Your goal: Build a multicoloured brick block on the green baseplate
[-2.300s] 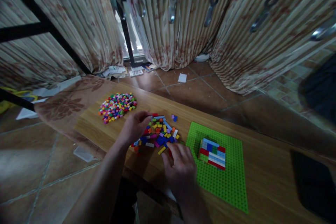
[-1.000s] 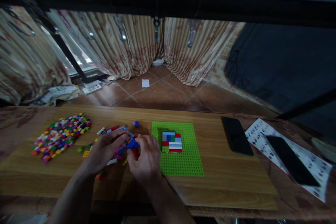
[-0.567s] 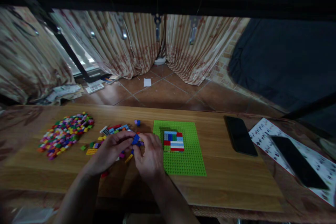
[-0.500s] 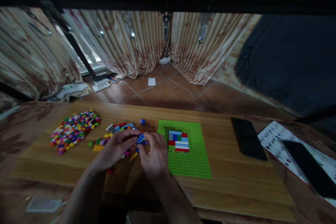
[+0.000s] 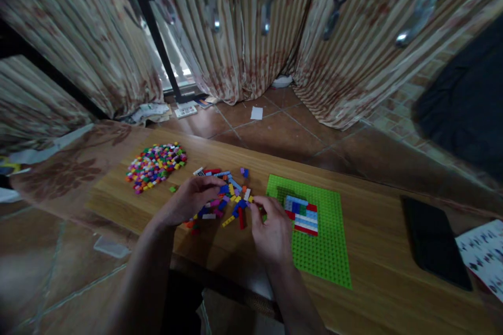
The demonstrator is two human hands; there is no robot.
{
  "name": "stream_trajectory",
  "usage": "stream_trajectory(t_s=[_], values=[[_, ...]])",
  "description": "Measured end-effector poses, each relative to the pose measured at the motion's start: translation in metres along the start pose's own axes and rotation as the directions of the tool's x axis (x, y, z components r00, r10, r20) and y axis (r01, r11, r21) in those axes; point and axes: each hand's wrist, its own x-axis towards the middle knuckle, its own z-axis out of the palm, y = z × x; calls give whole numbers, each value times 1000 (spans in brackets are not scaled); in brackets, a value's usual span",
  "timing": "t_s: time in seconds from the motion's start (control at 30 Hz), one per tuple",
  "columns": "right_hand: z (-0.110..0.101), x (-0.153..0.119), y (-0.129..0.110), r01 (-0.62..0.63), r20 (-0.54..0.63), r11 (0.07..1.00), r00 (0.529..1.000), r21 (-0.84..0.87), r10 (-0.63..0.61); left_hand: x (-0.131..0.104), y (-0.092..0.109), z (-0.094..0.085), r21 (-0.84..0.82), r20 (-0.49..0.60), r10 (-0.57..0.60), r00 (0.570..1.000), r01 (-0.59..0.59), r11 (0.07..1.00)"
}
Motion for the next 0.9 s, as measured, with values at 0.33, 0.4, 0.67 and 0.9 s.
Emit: stream_trajectory(t_s=[0.33, 0.4, 0.67, 0.9], values=[[5, -19, -6, 164, 254, 986, 954, -7, -157, -3, -1, -11, 370, -3, 69, 998, -63, 927], [8, -19, -5, 231, 267, 972, 940, -39, -213, -4, 2, -9, 414, 0, 75, 997, -68, 908], [21, -22, -4, 358, 255, 927, 912, -114, -321, -4, -5, -14, 415, 9, 136, 991, -128, 901], [23, -21, 0, 387, 254, 908, 905, -159, -341, -11, 0, -20, 434, 132, 129, 983, -174, 884]])
